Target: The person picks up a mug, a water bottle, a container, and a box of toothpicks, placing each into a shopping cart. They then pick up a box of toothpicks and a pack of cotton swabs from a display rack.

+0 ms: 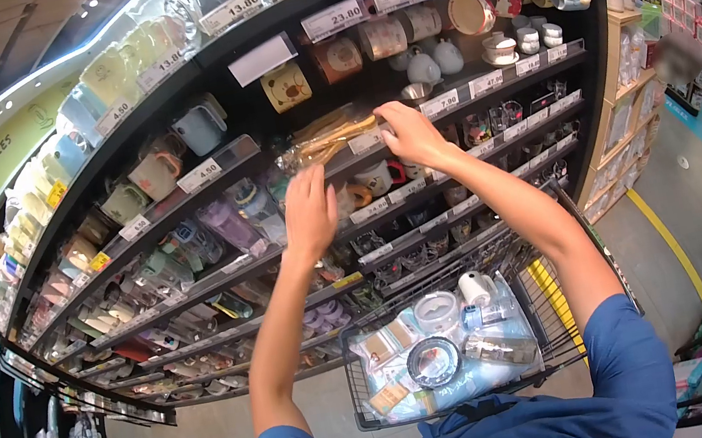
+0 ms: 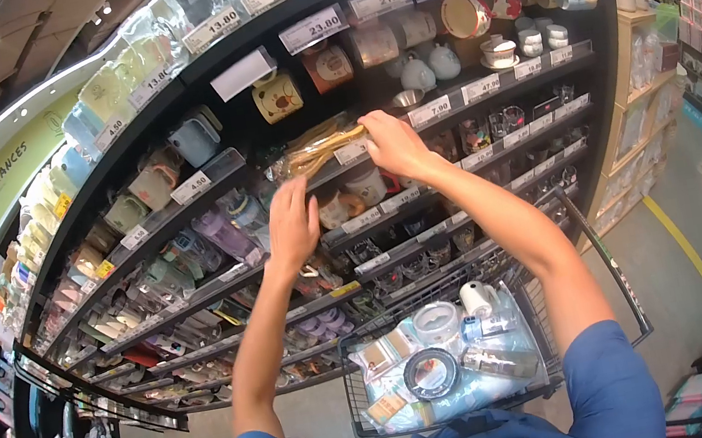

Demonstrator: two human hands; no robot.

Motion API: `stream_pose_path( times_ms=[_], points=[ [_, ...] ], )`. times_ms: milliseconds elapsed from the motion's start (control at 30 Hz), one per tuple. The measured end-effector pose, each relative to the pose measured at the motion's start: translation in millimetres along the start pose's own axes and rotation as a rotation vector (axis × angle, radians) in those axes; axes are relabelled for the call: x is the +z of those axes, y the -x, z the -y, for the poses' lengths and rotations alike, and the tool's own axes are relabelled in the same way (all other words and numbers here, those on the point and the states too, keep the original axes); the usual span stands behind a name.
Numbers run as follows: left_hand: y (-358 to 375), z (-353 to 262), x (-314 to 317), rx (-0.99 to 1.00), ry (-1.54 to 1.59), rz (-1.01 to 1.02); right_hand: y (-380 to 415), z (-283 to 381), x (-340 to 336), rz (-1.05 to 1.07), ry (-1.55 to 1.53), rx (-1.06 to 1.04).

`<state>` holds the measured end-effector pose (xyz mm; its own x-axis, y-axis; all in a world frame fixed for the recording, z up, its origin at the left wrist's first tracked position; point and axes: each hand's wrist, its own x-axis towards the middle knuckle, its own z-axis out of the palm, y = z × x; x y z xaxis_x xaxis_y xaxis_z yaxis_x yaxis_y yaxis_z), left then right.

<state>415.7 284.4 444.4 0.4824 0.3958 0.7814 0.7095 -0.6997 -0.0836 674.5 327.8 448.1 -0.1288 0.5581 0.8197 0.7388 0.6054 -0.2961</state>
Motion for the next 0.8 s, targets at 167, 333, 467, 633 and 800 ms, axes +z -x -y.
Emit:
stream_pose_path(
  times_ms=[167,333,467,633,800],
  points=[
    [131,-69,2,-0.234,0.218,0.003,107,25,-47,-0.082,-0.166,0.104],
    [292,-165,24,-0.579,0.395,0.260,267,22,-62,0.227,-0.284,0.554],
    [381,-248,29,-0.911,0.516,0.487,405,27,-58,0.547,-0.290,0.795],
    [400,-265,35,-1.100,0.582,0.761,499,56,-50,0.859,-0.377,0.934],
    [387,-242,58,-0.877,0.443,0.621,524,68,-9,0.832,-0.416,0.967]
  ],
)
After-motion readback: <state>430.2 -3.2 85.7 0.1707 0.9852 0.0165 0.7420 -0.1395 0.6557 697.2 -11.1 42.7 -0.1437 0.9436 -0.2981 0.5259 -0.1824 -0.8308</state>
